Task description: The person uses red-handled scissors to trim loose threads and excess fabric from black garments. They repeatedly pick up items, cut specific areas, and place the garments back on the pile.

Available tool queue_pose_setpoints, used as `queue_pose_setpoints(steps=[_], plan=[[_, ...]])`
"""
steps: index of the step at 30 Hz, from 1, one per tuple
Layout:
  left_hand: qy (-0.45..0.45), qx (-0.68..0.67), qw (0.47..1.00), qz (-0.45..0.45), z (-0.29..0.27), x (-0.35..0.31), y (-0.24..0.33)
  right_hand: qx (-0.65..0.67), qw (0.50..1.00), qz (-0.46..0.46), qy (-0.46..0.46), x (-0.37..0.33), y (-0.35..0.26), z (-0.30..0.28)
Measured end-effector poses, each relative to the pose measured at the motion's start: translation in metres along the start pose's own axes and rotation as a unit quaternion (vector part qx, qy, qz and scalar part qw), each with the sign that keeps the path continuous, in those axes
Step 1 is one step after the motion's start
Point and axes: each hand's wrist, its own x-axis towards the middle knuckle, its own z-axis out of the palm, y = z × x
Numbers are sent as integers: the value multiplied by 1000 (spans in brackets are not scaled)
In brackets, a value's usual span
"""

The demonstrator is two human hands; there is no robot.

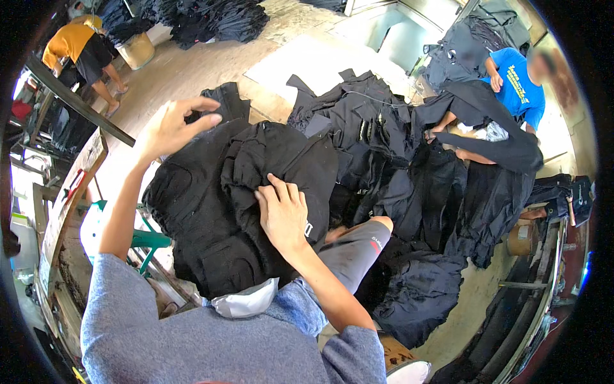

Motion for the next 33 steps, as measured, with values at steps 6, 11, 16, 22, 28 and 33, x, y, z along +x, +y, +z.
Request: queue_pose_setpoints(steps=[6, 11, 16, 22, 28, 33], plan=[[-60, -16, 997, 34, -3, 6, 31, 231, 935, 262, 60, 31, 18, -34], [-229, -5, 973, 21, 21, 7, 67, 488, 780, 350, 174, 68, 57, -110], [-372, 50, 905, 198, 87, 17, 111, 411, 749, 386, 347, 107, 93, -183], [-456, -249, 846, 121, 135, 10, 155, 466, 764, 239, 376, 113, 105, -267], [-409, -397, 822, 17, 182, -5, 197, 429, 772, 256, 392, 101, 92, -223], [-448, -425, 785, -44, 201, 5, 179, 385, 763, 218, 471, 90, 76, -212]])
